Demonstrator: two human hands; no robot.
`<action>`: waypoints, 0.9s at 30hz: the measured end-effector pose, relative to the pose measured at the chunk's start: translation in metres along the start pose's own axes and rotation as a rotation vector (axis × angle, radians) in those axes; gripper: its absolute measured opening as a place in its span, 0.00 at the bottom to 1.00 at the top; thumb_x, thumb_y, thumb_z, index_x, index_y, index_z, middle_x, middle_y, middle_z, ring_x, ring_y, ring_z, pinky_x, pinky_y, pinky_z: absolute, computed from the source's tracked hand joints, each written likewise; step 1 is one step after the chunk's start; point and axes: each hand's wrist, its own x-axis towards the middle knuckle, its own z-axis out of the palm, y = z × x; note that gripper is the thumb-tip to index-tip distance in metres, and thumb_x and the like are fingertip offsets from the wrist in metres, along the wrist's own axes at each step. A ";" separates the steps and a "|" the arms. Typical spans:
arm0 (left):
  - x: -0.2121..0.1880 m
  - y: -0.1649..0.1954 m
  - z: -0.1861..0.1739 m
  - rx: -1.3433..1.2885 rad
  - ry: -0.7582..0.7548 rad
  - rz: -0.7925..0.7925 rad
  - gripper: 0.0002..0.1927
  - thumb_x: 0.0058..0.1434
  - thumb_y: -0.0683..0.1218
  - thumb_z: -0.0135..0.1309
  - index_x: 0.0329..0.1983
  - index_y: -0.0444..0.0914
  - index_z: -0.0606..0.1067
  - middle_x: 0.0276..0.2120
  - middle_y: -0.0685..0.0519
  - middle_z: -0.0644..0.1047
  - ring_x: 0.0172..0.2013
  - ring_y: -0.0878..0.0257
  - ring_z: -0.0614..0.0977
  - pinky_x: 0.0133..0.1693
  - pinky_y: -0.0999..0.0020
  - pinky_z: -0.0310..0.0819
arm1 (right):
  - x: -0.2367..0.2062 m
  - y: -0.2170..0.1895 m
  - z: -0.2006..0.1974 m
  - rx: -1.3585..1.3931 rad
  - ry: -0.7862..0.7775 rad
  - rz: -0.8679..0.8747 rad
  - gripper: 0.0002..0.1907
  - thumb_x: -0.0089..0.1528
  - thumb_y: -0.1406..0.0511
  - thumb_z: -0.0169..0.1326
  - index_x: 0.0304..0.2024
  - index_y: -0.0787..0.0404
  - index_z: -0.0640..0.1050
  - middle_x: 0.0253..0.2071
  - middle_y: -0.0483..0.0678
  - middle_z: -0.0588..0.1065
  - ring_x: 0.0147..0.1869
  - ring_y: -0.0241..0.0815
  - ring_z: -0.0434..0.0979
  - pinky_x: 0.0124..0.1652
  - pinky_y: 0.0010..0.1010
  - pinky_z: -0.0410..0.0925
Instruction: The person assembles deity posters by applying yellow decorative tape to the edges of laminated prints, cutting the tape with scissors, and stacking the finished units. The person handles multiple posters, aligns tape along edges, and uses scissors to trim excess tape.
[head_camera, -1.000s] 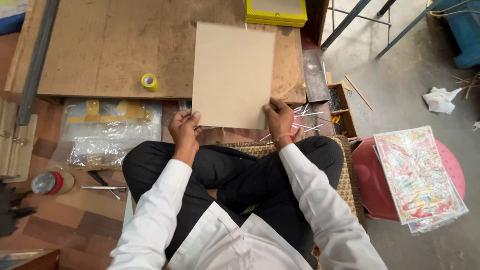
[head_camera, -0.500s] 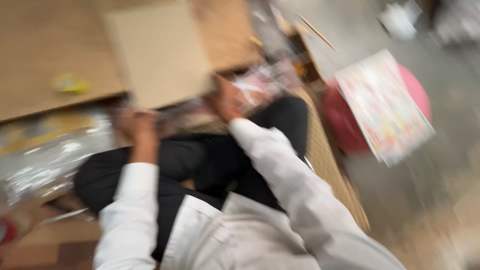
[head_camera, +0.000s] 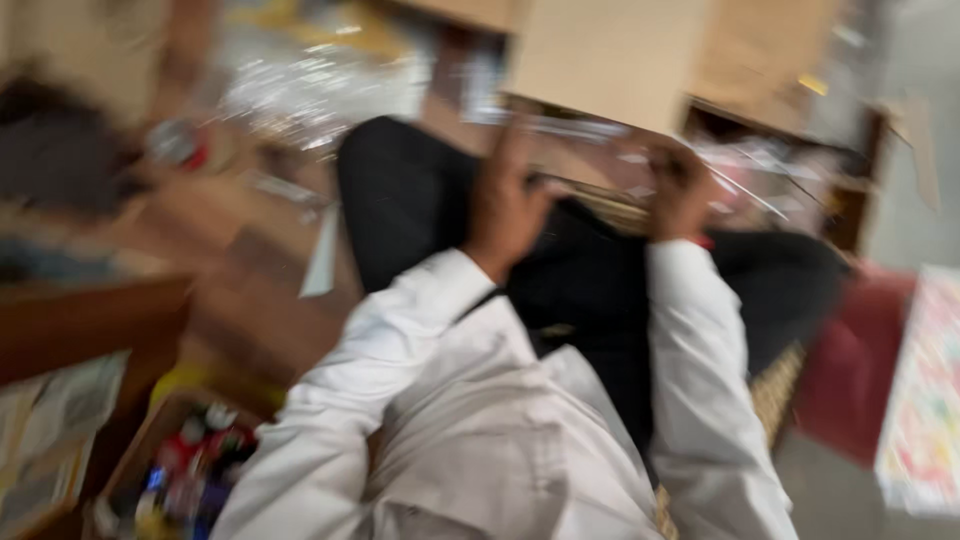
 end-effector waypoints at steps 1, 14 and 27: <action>-0.004 0.011 -0.017 -0.053 -0.067 -0.128 0.26 0.58 0.43 0.67 0.53 0.34 0.65 0.66 0.37 0.69 0.61 0.43 0.76 0.61 0.55 0.73 | 0.001 0.002 0.002 0.025 -0.005 0.139 0.10 0.70 0.70 0.59 0.36 0.69 0.74 0.35 0.53 0.78 0.37 0.40 0.82 0.36 0.28 0.72; -0.096 -0.129 -0.294 0.252 0.499 -0.473 0.16 0.56 0.31 0.61 0.47 0.34 0.78 0.44 0.51 0.80 0.44 0.64 0.83 0.48 0.68 0.79 | -0.005 -0.013 0.020 -0.013 -0.096 0.019 0.19 0.65 0.76 0.64 0.57 0.76 0.76 0.48 0.56 0.77 0.46 0.42 0.80 0.43 0.30 0.75; -0.111 -0.105 -0.203 0.163 0.419 -0.648 0.15 0.58 0.33 0.56 0.49 0.32 0.77 0.46 0.42 0.79 0.44 0.49 0.83 0.46 0.61 0.79 | -0.016 -0.028 0.047 -0.426 -0.421 0.243 0.21 0.62 0.65 0.65 0.54 0.71 0.78 0.45 0.59 0.80 0.42 0.47 0.82 0.44 0.34 0.75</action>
